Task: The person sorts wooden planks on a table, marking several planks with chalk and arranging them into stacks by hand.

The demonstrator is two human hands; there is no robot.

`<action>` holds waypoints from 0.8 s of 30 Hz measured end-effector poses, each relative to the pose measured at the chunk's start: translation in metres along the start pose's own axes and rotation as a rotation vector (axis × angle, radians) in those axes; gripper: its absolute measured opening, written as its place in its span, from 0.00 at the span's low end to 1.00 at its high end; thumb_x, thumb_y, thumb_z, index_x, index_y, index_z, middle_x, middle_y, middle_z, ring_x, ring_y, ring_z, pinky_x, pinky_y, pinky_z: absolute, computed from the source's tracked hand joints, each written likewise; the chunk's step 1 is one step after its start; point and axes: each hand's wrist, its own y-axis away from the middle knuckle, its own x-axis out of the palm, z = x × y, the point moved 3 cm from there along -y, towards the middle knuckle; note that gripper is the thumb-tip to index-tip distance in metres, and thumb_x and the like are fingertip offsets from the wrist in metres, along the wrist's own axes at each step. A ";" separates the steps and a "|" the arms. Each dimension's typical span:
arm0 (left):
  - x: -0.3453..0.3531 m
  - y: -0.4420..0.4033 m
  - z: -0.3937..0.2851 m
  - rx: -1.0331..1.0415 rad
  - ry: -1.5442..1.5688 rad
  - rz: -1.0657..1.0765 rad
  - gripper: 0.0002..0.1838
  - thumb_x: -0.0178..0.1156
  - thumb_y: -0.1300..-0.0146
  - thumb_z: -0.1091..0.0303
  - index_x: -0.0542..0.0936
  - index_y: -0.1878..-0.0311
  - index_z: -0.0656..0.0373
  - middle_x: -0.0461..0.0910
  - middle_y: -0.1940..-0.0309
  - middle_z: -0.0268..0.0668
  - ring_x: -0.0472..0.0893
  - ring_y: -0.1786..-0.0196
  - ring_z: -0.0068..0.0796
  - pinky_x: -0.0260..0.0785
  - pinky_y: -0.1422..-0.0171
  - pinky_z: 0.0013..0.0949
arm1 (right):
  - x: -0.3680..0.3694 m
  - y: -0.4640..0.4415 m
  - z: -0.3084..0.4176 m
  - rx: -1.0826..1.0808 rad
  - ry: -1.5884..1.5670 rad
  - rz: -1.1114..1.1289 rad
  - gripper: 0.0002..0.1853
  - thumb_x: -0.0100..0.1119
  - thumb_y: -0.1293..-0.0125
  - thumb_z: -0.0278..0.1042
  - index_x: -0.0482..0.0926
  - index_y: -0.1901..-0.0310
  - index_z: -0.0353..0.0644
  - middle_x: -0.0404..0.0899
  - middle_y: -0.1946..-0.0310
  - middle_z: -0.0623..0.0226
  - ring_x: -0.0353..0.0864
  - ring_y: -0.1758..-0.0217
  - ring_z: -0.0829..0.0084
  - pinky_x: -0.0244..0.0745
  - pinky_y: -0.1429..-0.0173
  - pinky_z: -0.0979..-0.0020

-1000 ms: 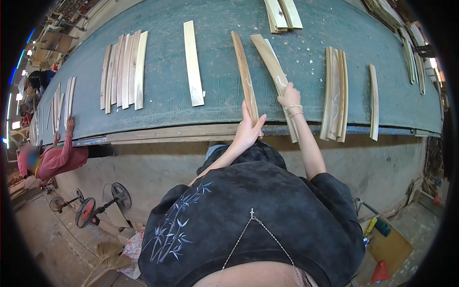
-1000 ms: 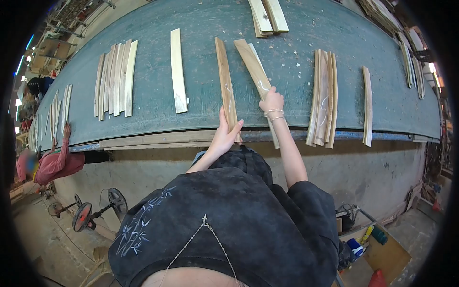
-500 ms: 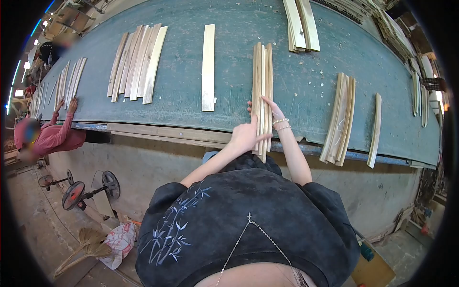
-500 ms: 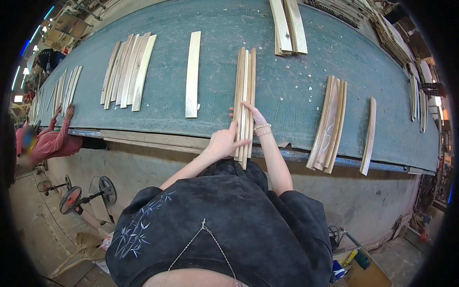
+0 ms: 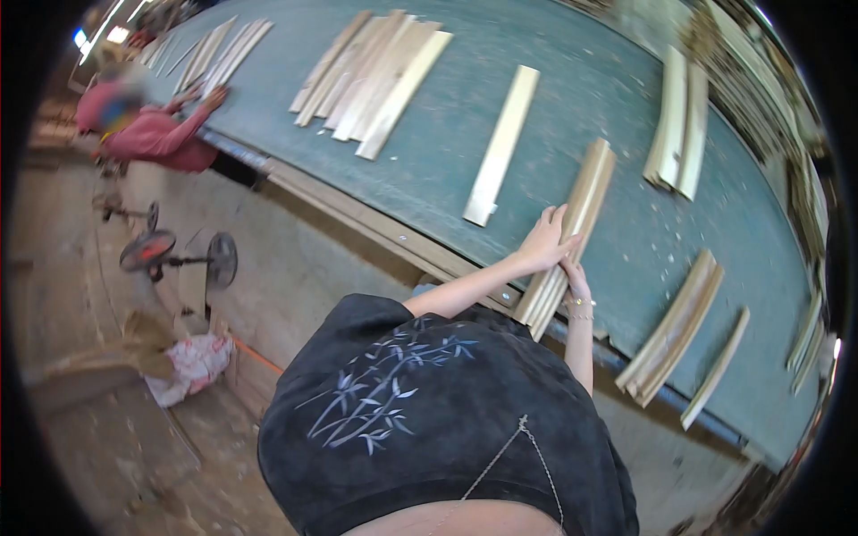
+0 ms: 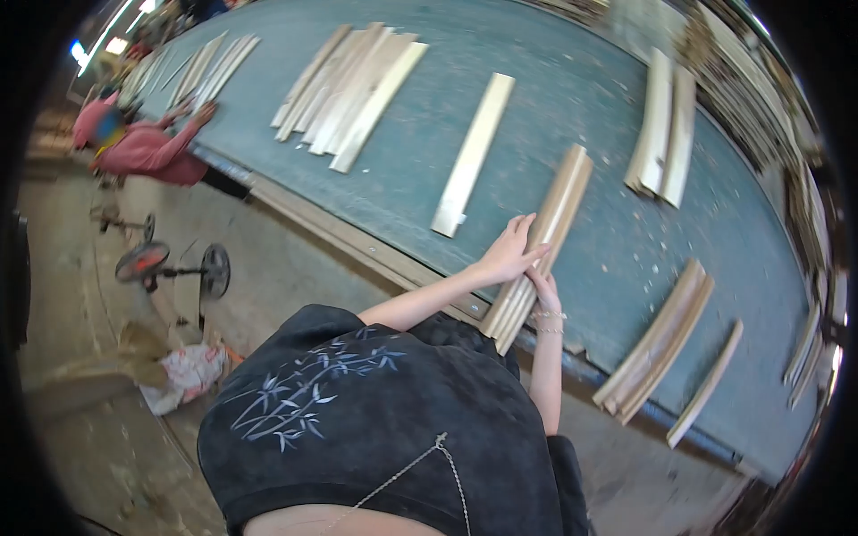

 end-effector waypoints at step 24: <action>-0.296 0.017 0.162 -0.460 1.087 0.317 0.25 0.43 0.38 0.49 0.69 0.52 0.64 0.75 0.69 0.39 0.76 0.70 0.30 0.70 0.66 0.31 | 0.113 0.026 0.040 0.022 1.650 -1.130 0.43 0.66 0.60 0.39 0.51 0.43 0.43 0.65 0.56 0.50 0.69 0.54 0.52 0.68 0.52 0.58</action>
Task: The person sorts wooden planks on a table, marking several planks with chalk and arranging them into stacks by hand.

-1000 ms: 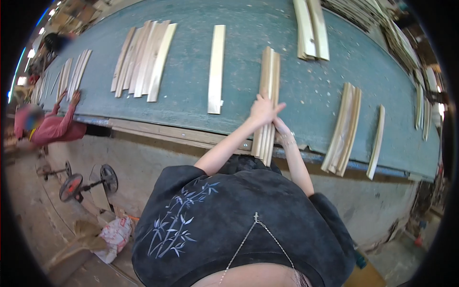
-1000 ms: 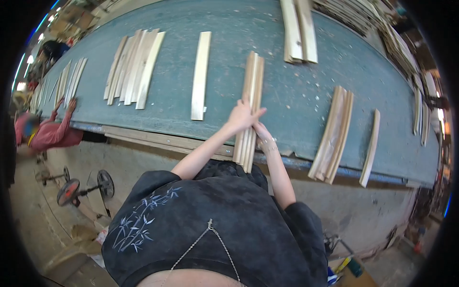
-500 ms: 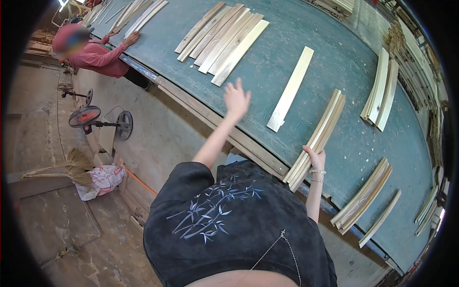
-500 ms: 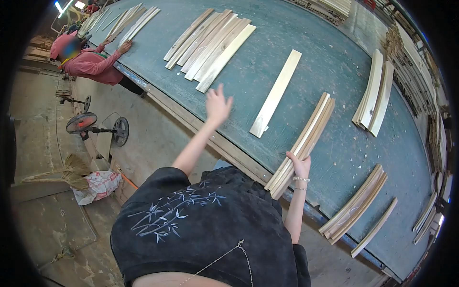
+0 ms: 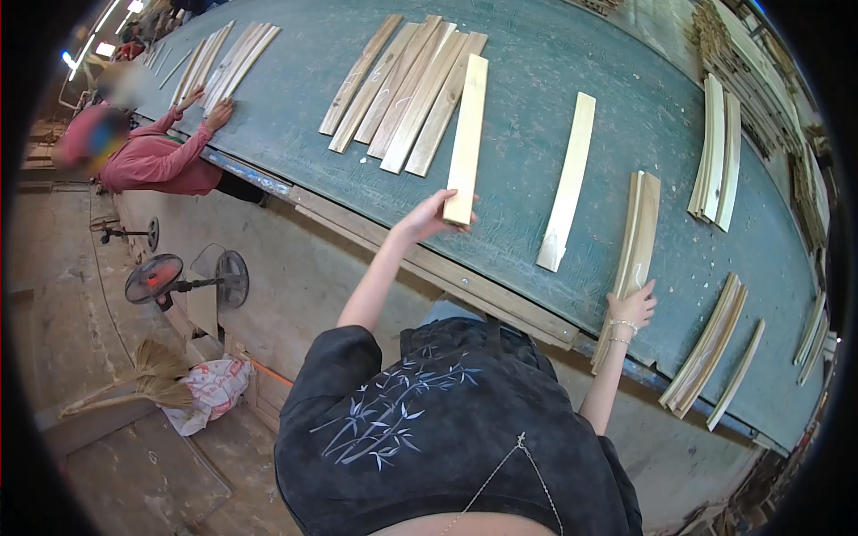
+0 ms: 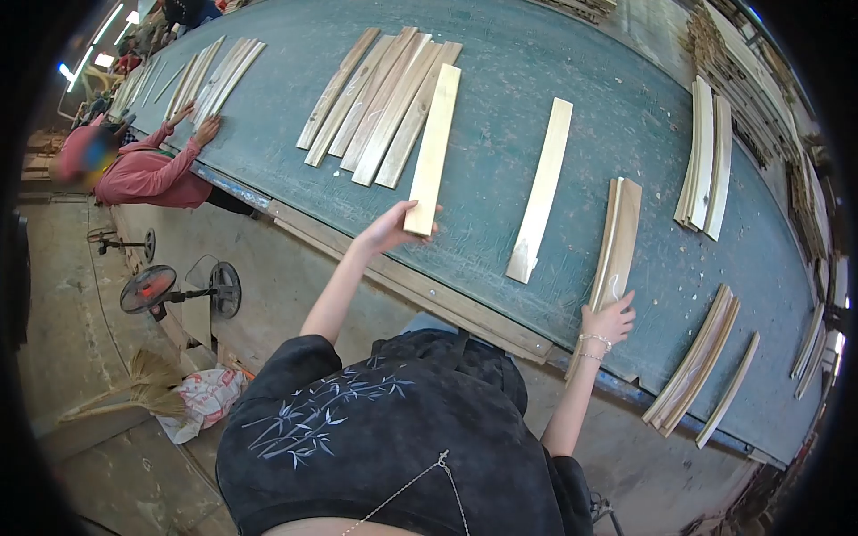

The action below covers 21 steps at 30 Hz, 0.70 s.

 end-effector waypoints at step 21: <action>0.017 0.055 0.011 -0.079 0.746 0.094 0.21 0.41 0.37 0.48 0.66 0.52 0.55 0.61 0.83 0.26 0.61 0.81 0.15 0.59 0.78 0.16 | 0.092 0.038 0.076 -0.409 -0.691 -0.074 0.21 0.50 0.48 0.21 0.75 0.52 0.52 0.63 0.72 0.65 0.65 0.69 0.69 0.65 0.60 0.72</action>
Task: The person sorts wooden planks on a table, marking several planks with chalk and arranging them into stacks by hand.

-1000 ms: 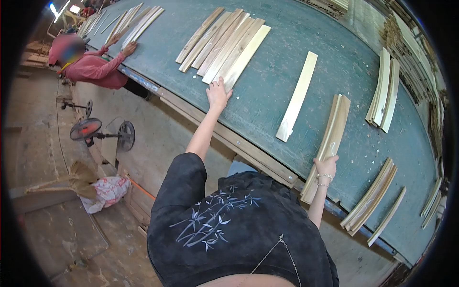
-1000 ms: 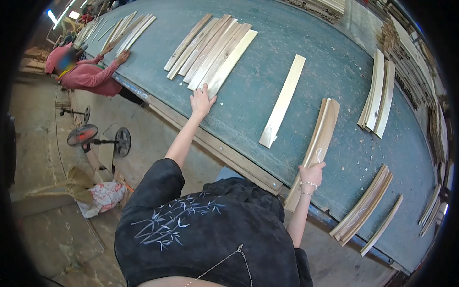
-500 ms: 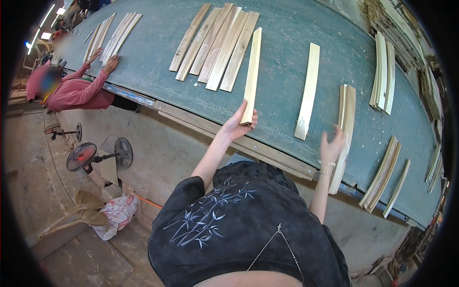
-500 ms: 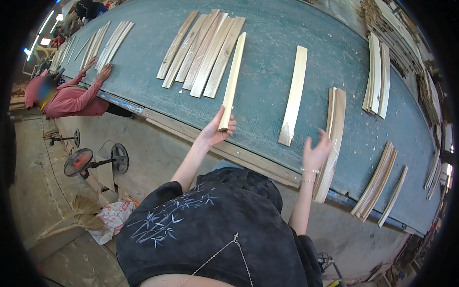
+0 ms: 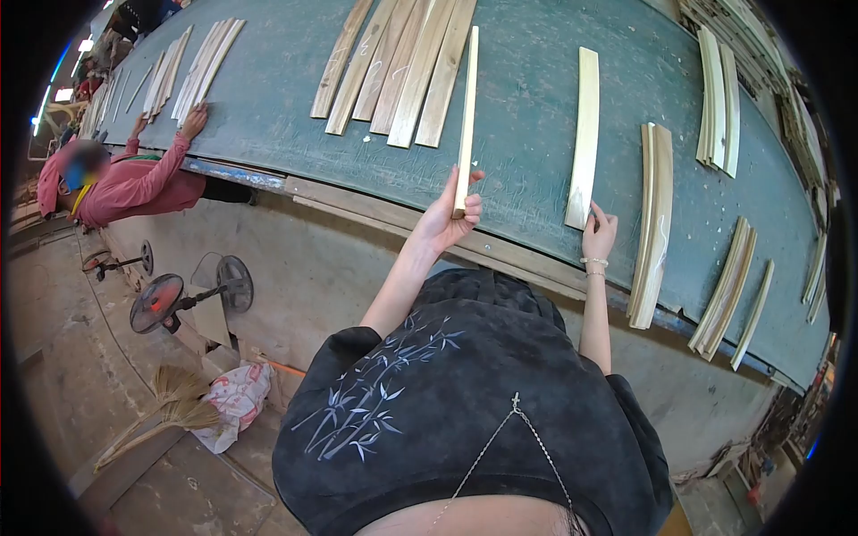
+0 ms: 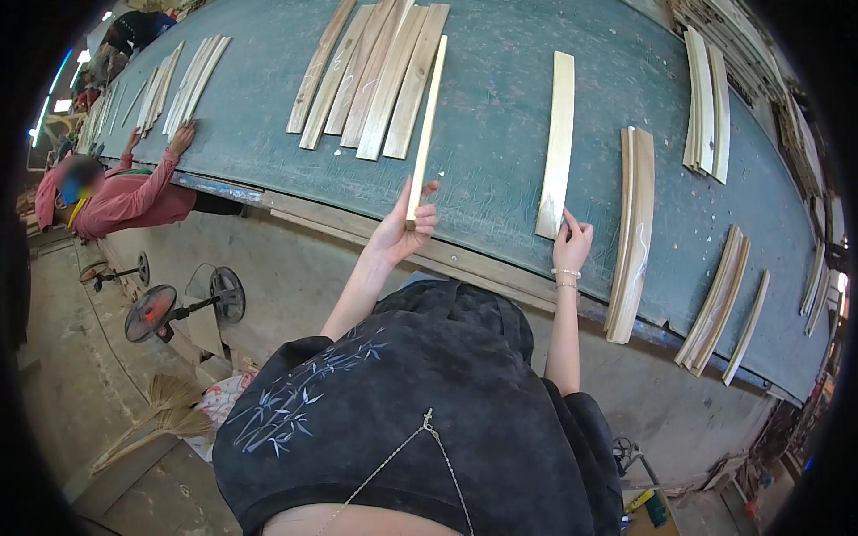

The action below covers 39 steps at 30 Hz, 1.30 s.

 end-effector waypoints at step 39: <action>0.139 0.019 0.101 0.069 -0.223 0.632 0.45 0.41 0.50 0.31 0.54 0.41 0.63 0.59 0.89 0.23 0.55 0.89 0.10 0.44 0.85 0.16 | -0.100 -0.072 0.220 -0.023 -2.264 0.798 0.14 0.42 0.35 0.37 0.68 0.52 0.40 0.71 0.52 0.62 0.70 0.47 0.67 0.66 0.43 0.66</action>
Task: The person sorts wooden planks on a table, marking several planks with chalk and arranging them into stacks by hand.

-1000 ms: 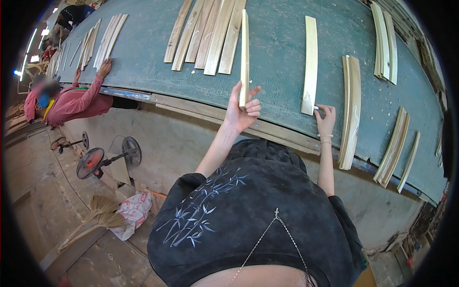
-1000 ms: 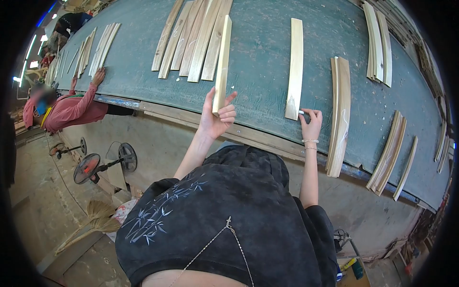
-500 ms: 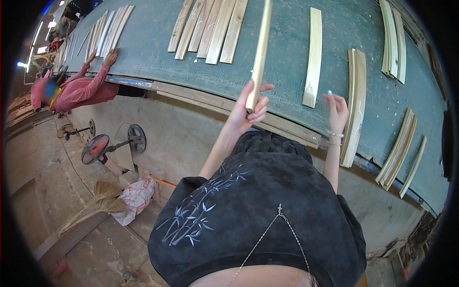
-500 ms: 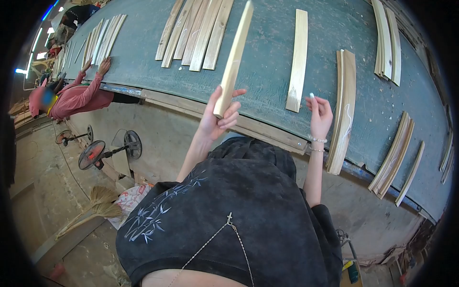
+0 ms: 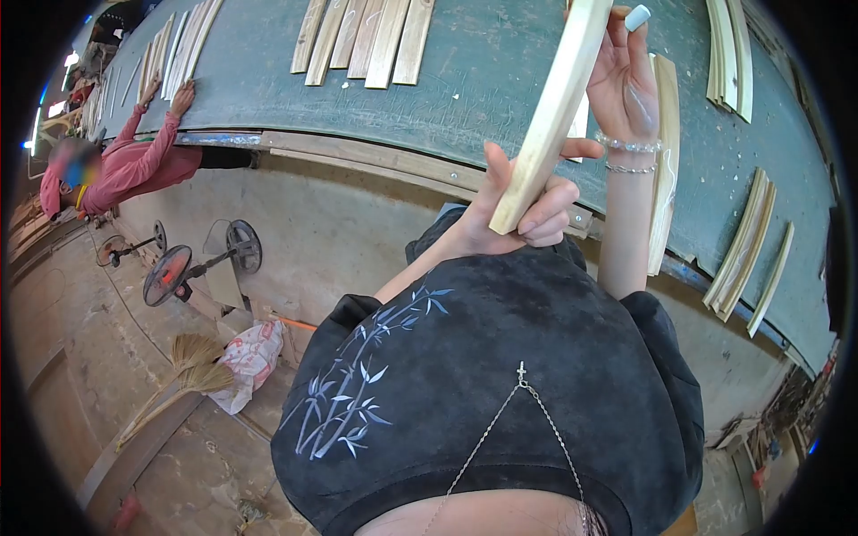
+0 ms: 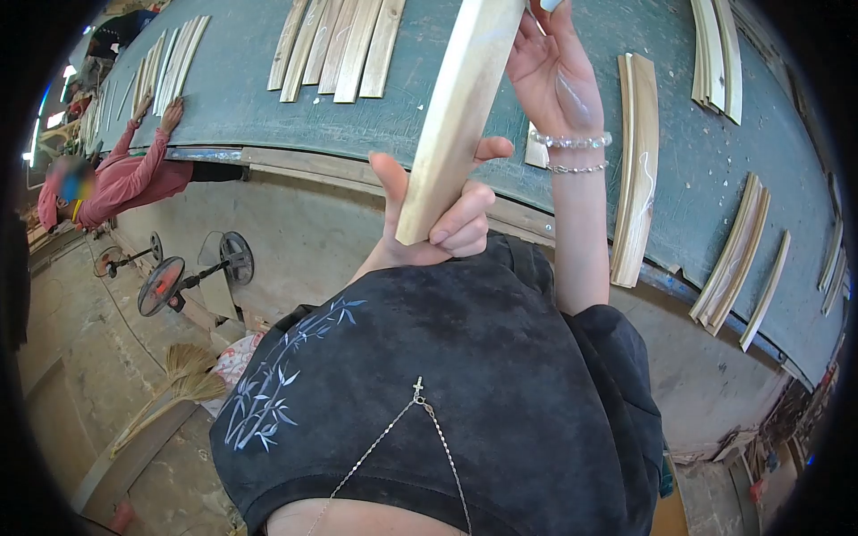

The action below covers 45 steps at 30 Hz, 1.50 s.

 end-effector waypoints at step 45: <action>-0.032 0.039 -0.011 -0.322 -0.476 -0.632 0.28 0.46 0.45 0.68 0.50 0.41 0.57 0.67 0.68 0.40 0.72 0.75 0.28 0.72 0.71 0.34 | -0.115 0.048 -0.030 0.348 0.673 -0.694 0.19 0.46 0.37 0.42 0.68 0.52 0.34 0.70 0.53 0.55 0.71 0.51 0.67 0.69 0.47 0.68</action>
